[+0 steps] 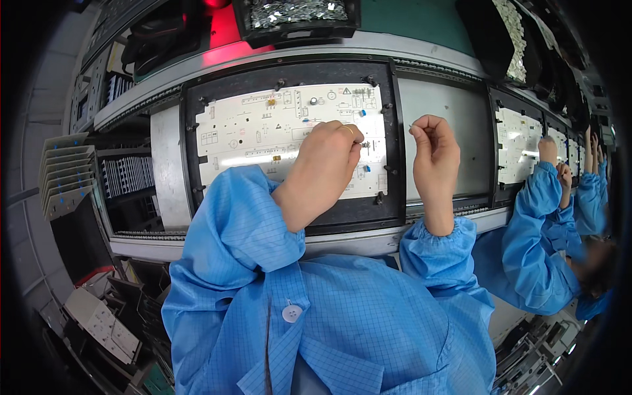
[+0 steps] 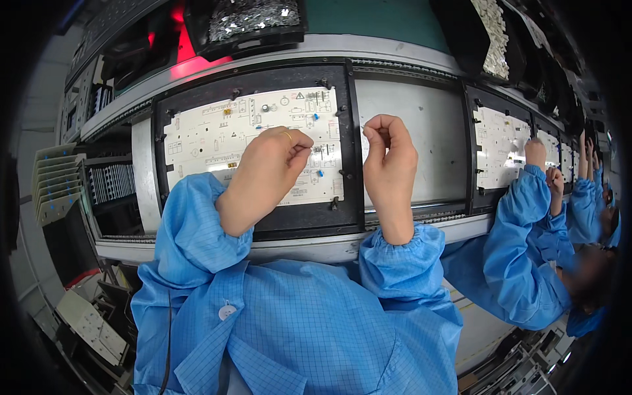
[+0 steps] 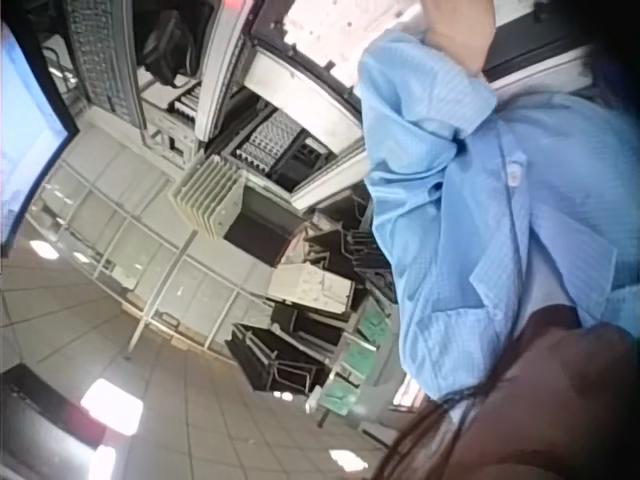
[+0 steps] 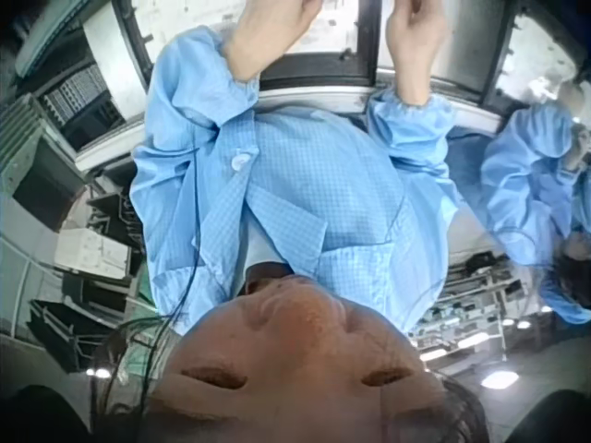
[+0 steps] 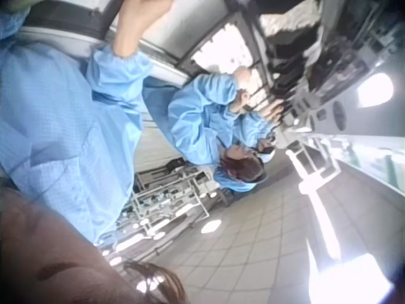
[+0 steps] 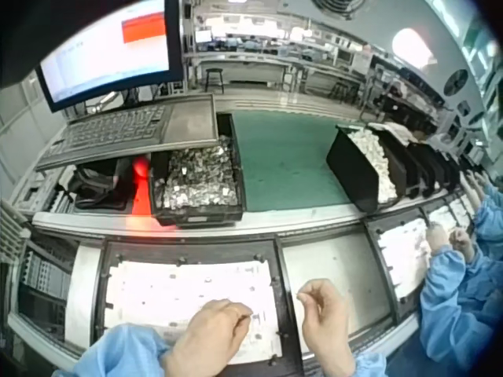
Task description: Assembling electronic components onto LED panels at a manual assembly station.
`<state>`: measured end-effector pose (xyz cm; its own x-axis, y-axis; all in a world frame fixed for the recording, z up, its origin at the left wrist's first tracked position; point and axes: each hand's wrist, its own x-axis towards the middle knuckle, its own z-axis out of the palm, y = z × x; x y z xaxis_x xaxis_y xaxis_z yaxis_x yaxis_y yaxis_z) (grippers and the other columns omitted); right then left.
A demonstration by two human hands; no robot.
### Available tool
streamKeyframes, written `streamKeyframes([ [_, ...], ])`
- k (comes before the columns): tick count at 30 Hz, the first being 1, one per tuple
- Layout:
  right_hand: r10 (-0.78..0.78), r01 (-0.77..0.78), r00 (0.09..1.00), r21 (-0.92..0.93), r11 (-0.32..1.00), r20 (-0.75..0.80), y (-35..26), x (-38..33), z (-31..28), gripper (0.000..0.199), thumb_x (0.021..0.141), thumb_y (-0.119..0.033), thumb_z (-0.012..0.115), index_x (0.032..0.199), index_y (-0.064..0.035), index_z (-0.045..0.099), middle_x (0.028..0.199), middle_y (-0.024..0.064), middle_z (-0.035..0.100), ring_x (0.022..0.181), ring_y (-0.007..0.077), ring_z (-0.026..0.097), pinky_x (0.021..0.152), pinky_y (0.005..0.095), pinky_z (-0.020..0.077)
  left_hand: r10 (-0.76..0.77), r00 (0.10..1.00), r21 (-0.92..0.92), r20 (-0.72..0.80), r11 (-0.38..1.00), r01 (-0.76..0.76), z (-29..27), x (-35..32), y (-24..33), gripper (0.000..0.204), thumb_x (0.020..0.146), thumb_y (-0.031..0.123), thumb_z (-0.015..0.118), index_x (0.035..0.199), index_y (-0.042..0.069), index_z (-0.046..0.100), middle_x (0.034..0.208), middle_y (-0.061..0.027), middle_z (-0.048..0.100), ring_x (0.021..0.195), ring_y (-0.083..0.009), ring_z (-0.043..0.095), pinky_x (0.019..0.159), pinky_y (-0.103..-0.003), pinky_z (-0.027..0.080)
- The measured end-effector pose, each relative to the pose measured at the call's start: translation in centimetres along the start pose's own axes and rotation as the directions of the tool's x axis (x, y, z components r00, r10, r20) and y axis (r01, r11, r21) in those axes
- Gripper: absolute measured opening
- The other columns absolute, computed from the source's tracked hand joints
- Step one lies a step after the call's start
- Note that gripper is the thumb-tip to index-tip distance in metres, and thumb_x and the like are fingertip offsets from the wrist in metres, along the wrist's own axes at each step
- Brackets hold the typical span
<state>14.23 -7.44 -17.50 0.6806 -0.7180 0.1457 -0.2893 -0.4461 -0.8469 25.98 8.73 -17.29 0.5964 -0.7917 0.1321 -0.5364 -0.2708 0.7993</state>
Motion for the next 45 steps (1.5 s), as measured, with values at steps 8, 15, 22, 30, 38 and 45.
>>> streamKeyframes([
  [8,0.026,-0.025,1.000,0.061,0.998,-0.016,0.7,-0.1,0.2,0.003,0.097,0.002,0.059,0.099,0.0015,0.062,0.087,0.0021,0.063,0.083,0.0083,0.058,0.077,0.0213,0.0470,-0.016,0.999,0.039,0.036,0.999,0.015,0.7,0.5,0.1,0.014,0.085,0.001,0.067,0.098,-0.005,0.071,0.087,-0.0192,0.069,0.080,-0.0315,0.067,0.073,-0.037,0.054],
  [15,0.034,-0.033,0.999,0.108,0.994,-0.009,0.2,-0.5,0.4,0.006,0.096,0.001,0.062,0.100,0.0028,0.065,0.088,0.0030,0.067,0.081,0.0079,0.059,0.076,0.0217,0.0478,-0.013,0.998,0.109,0.053,0.994,0.007,1.1,0.6,0.7,0.013,0.084,0.000,0.067,0.096,-0.005,0.070,0.086,-0.0201,0.067,0.085,-0.0351,0.065,0.078,-0.041,0.053],
  [22,0.016,-0.018,0.993,0.021,1.000,0.121,-1.5,-1.0,0.9,0.009,0.092,0.002,0.065,0.100,0.0045,0.068,0.085,0.0045,0.070,0.075,0.0074,0.060,0.070,0.0231,0.0500,0.028,0.999,0.175,0.024,0.984,-0.032,0.6,0.4,0.9,0.014,0.088,0.001,0.063,0.099,-0.002,0.070,0.093,-0.0215,0.067,0.093,-0.0397,0.062,0.086,-0.046,0.050],
  [30,0.102,-0.075,0.981,-0.163,0.984,0.165,-3.0,-0.8,1.4,0.016,0.083,0.004,0.068,0.100,0.0026,0.067,0.076,0.0062,0.068,0.066,0.0092,0.061,0.062,0.0245,0.0499,0.008,0.996,0.273,-0.086,0.962,0.015,-4.9,-0.6,-2.3,0.015,0.088,0.000,0.064,0.101,0.001,0.071,0.101,-0.0158,0.066,0.101,-0.0352,0.056,0.091,-0.041,0.047],
  [38,0.127,-0.078,0.981,-0.301,0.951,0.149,-3.7,-0.4,2.1,0.016,0.081,0.002,0.067,0.097,0.0011,0.067,0.072,0.0063,0.067,0.063,0.0119,0.062,0.061,0.0268,0.0500,0.015,0.999,0.256,-0.052,0.967,-0.001,-3.1,-0.3,-2.9,0.016,0.081,0.007,0.076,0.095,0.002,0.071,0.096,-0.0141,0.066,0.098,-0.0345,0.056,0.090,-0.040,0.046],
  [45,-0.087,0.147,0.987,-0.546,0.825,0.135,-3.8,-1.2,3.4,0.022,0.080,0.002,0.066,0.102,-0.0022,0.066,0.073,0.0133,0.066,0.063,0.0273,0.065,0.059,0.0361,0.0499,-0.009,0.999,0.259,0.032,0.966,0.000,-2.3,0.0,-2.5,0.014,0.082,0.003,0.073,0.095,-0.001,0.070,0.094,-0.0163,0.066,0.097,-0.0352,0.056,0.089,-0.042,0.047],
])
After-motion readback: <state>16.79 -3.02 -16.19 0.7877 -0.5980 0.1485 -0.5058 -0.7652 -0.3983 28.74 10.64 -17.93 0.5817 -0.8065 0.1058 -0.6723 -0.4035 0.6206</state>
